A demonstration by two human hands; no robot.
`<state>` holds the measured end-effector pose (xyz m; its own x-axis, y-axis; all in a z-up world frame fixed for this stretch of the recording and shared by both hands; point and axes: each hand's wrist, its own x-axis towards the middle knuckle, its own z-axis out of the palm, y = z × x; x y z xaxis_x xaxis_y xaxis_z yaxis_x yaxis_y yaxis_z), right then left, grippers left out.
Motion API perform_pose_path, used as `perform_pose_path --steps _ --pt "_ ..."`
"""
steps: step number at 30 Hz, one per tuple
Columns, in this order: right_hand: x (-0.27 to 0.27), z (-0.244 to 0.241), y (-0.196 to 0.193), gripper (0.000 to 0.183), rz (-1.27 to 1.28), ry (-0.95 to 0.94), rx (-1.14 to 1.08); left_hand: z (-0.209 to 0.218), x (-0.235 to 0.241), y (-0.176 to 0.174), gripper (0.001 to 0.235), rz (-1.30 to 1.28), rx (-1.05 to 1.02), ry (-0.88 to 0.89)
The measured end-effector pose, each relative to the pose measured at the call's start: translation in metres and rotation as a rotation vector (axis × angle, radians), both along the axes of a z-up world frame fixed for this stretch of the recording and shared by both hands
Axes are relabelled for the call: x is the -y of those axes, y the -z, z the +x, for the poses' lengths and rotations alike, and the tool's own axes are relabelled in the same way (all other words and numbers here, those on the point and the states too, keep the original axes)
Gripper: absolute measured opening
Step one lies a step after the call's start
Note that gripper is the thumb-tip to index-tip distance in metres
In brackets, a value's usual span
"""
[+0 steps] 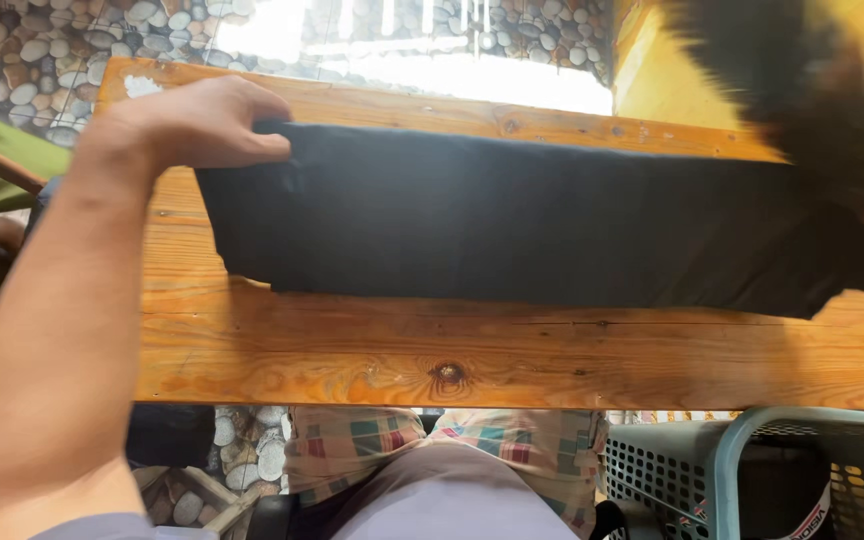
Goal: The person folds a large black plastic sheet on a wooden table, repeatedly folding it into a compact rectangular shape. They then place the folded sheet into a black bag with a blue zipper and secure it.
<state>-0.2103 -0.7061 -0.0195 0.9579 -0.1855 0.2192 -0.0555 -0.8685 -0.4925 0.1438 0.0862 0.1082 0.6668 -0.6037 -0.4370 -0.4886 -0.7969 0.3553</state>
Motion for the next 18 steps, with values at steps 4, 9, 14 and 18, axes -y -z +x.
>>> perform_pose_path --steps 4,9,14,18 --pt "-0.053 0.04 0.008 0.028 -0.633 0.018 0.09 0.033 0.009 0.068 0.046 0.062 0.079 -0.105" --pt "-0.206 0.064 -0.033 0.033 -0.544 0.421 -0.208 0.003 -0.012 0.095 0.068 -0.188 0.254 -0.096" --pt "-0.441 0.063 -0.085 0.084 0.489 0.522 -0.584 -0.032 -0.028 0.133 0.09 -0.177 0.236 -0.004" --pt "-0.533 0.03 -0.042 0.077 0.376 -0.006 -0.795 -0.037 -0.034 0.178 0.077 -0.407 0.507 -0.009"
